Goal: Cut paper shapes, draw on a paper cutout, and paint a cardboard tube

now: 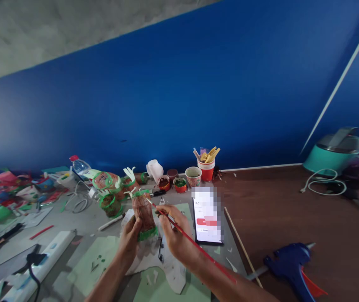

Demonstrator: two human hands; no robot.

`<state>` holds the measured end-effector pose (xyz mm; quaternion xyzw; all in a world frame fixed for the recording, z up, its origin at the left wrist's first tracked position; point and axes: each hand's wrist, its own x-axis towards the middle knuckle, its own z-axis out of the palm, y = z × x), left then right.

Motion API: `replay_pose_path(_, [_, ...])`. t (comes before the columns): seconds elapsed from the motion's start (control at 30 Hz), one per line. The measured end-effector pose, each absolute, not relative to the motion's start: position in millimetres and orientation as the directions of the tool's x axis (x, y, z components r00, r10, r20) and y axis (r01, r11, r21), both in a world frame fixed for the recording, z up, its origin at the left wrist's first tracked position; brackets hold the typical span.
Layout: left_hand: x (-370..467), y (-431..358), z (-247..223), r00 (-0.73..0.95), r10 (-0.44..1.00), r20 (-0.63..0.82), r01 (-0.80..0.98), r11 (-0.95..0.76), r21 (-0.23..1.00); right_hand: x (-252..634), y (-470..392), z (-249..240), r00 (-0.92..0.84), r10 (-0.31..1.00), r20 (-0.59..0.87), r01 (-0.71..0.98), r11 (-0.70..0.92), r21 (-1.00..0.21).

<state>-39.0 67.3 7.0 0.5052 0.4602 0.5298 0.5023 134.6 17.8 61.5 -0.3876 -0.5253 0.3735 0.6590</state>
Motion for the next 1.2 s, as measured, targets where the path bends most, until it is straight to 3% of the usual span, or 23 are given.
replay_pose_path(0.4, [-38.6, 63.5, 5.4, 0.047, 0.998, 0.031, -0.195, -0.021, 0.981, 133.4, 21.8, 55.7, 0.219, 0.901, 0.375, -0.085, 0.401, -0.912])
replay_pose_path(0.73, [-37.5, 61.1, 10.0, 0.025, 0.999, 0.032, -0.205, -0.026, 0.978, 136.3, 22.6, 60.8, 0.235, 0.9, 0.366, -0.005, 0.378, -0.926])
replay_pose_path(1.2, [-36.9, 62.1, 6.8, -0.051, 0.998, 0.022, -0.243, -0.033, 0.97, 136.1, 21.0, 65.5, 0.246, 0.903, 0.352, -0.016, 0.367, -0.93])
